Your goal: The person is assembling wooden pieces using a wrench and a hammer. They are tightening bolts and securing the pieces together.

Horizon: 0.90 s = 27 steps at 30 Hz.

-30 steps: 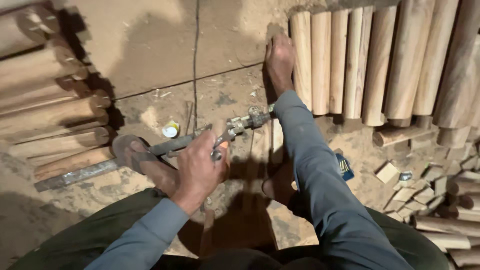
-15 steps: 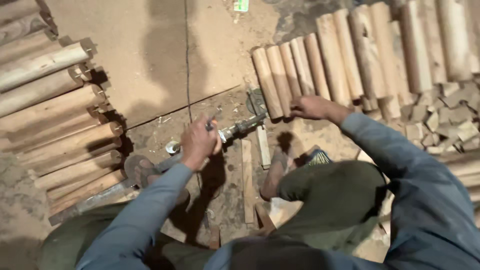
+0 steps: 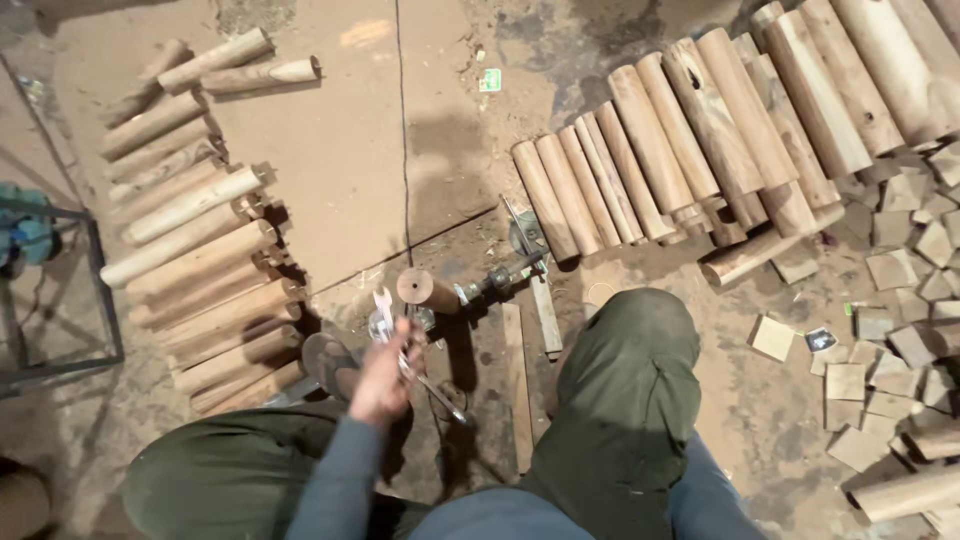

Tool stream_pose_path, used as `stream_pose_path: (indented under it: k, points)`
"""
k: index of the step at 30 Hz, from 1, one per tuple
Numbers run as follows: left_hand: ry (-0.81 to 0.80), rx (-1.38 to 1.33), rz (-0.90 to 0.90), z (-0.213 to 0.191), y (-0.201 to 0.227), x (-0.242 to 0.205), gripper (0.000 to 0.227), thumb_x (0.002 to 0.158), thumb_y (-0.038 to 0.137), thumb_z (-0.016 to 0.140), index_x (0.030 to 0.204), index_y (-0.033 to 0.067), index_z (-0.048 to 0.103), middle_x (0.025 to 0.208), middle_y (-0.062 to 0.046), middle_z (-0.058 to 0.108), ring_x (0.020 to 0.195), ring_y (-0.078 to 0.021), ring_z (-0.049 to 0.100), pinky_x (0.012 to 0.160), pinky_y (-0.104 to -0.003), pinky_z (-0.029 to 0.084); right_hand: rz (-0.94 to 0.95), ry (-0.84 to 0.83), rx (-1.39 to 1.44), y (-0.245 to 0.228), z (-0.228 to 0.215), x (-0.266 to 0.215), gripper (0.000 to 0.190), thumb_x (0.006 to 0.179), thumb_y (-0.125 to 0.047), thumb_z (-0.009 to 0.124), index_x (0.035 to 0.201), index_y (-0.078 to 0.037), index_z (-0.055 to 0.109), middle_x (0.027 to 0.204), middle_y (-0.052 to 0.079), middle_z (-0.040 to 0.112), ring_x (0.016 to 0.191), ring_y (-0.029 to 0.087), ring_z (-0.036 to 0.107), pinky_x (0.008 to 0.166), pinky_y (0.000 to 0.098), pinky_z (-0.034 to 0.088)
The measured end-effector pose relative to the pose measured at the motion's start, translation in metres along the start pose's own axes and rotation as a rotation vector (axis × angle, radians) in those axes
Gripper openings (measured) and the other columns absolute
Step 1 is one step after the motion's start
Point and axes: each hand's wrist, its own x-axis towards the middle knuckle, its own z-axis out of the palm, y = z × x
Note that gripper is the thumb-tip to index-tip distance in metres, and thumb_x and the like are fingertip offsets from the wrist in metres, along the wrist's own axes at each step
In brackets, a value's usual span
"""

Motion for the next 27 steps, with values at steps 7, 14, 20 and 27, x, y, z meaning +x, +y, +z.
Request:
stream_pose_path:
  k: [7, 14, 20, 27]
  points:
    - [-0.016, -0.133, -0.237, -0.032, -0.118, -0.013, 0.024, 0.099, 0.018, 0.057, 0.112, -0.0001, 0.065, 0.086, -0.009, 0.074, 0.063, -0.0141, 0.058, 0.053, -0.025, 0.041, -0.041, 0.021, -0.009, -0.017, -0.022, 0.023, 0.024, 0.095, -0.018, 0.066, 0.116, -0.005, 0.066, 0.110, 0.019, 0.068, 0.100, 0.035, 0.068, 0.091, 0.0503, 0.051]
    - [-0.310, -0.165, -0.142, -0.046, -0.145, 0.011, 0.033, 0.111, 0.024, 0.061, 0.118, -0.0083, 0.066, 0.085, -0.007, 0.064, 0.066, -0.0118, 0.056, 0.052, -0.024, 0.041, -0.055, 0.089, 0.011, -0.006, -0.043, 0.020, 0.026, 0.095, -0.011, 0.066, 0.120, -0.003, 0.063, 0.115, 0.020, 0.065, 0.104, 0.034, 0.066, 0.094, 0.0493, 0.052]
    - [-0.162, -0.203, -0.177, -0.033, -0.136, -0.008, 0.034, 0.103, 0.027, 0.054, 0.124, 0.0007, 0.058, 0.107, -0.014, 0.075, 0.075, -0.0157, 0.065, 0.055, -0.025, 0.046, -0.054, 0.182, 0.012, -0.023, -0.069, 0.027, 0.029, 0.095, -0.005, 0.067, 0.123, -0.001, 0.061, 0.120, 0.020, 0.063, 0.108, 0.034, 0.065, 0.096, 0.0484, 0.052]
    - [-0.278, -0.271, -0.111, -0.006, -0.106, -0.029, 0.034, 0.103, 0.024, 0.057, 0.128, 0.0006, 0.061, 0.112, -0.013, 0.075, 0.080, -0.0139, 0.069, 0.053, -0.020, 0.045, -0.065, 0.335, 0.032, -0.049, -0.117, 0.038, 0.033, 0.095, 0.002, 0.067, 0.127, 0.002, 0.058, 0.126, 0.020, 0.061, 0.112, 0.033, 0.064, 0.100, 0.0474, 0.052]
